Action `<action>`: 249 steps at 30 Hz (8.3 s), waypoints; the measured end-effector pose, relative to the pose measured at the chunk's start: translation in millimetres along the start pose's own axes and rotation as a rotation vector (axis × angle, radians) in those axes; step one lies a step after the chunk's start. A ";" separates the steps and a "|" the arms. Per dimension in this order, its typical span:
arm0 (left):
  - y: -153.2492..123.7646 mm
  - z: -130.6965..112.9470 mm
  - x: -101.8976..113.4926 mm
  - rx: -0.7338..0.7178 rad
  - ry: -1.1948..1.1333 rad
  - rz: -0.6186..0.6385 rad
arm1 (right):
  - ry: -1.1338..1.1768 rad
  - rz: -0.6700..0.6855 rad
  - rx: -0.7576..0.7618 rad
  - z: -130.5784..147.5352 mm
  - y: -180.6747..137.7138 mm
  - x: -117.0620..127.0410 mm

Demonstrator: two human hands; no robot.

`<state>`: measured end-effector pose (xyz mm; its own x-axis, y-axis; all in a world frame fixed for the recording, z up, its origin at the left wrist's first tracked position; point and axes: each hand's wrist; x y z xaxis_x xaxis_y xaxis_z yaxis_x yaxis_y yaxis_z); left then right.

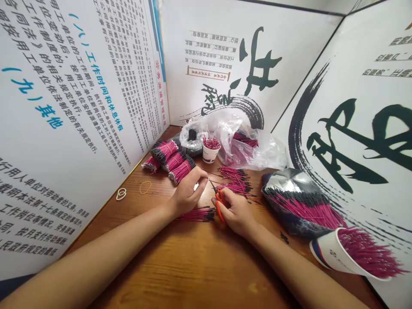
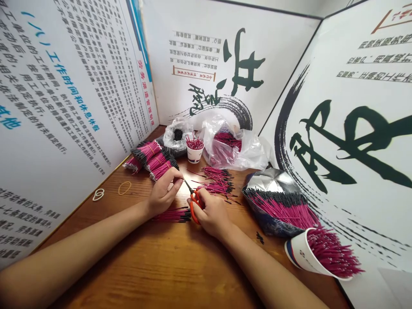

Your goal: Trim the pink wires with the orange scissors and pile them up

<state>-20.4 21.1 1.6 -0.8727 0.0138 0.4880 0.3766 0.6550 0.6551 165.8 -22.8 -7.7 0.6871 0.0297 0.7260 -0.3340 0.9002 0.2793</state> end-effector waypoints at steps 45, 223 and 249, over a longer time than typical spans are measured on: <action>-1.2 1.0 0.6 0.009 0.040 0.029 | 0.082 0.041 0.005 -1.8 -0.5 1.2; -0.8 3.2 -5.7 0.121 -0.045 0.062 | 0.006 -0.002 -0.051 -5.0 -1.6 0.8; 0.3 1.1 -4.6 0.138 -0.025 0.068 | 0.022 0.012 -0.032 -4.7 -1.8 0.9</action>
<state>-16.6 22.1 -1.1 -0.8546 0.0792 0.5132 0.3906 0.7492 0.5349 170.1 -22.4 -10.5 0.6975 0.0499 0.7148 -0.3215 0.9133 0.2500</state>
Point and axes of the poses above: each hand's wrist, its own y-axis towards the middle knuckle, its own x-axis out of the back of the hand, z = x × y, and after that the axes turned 5 degrees about z, right-handed
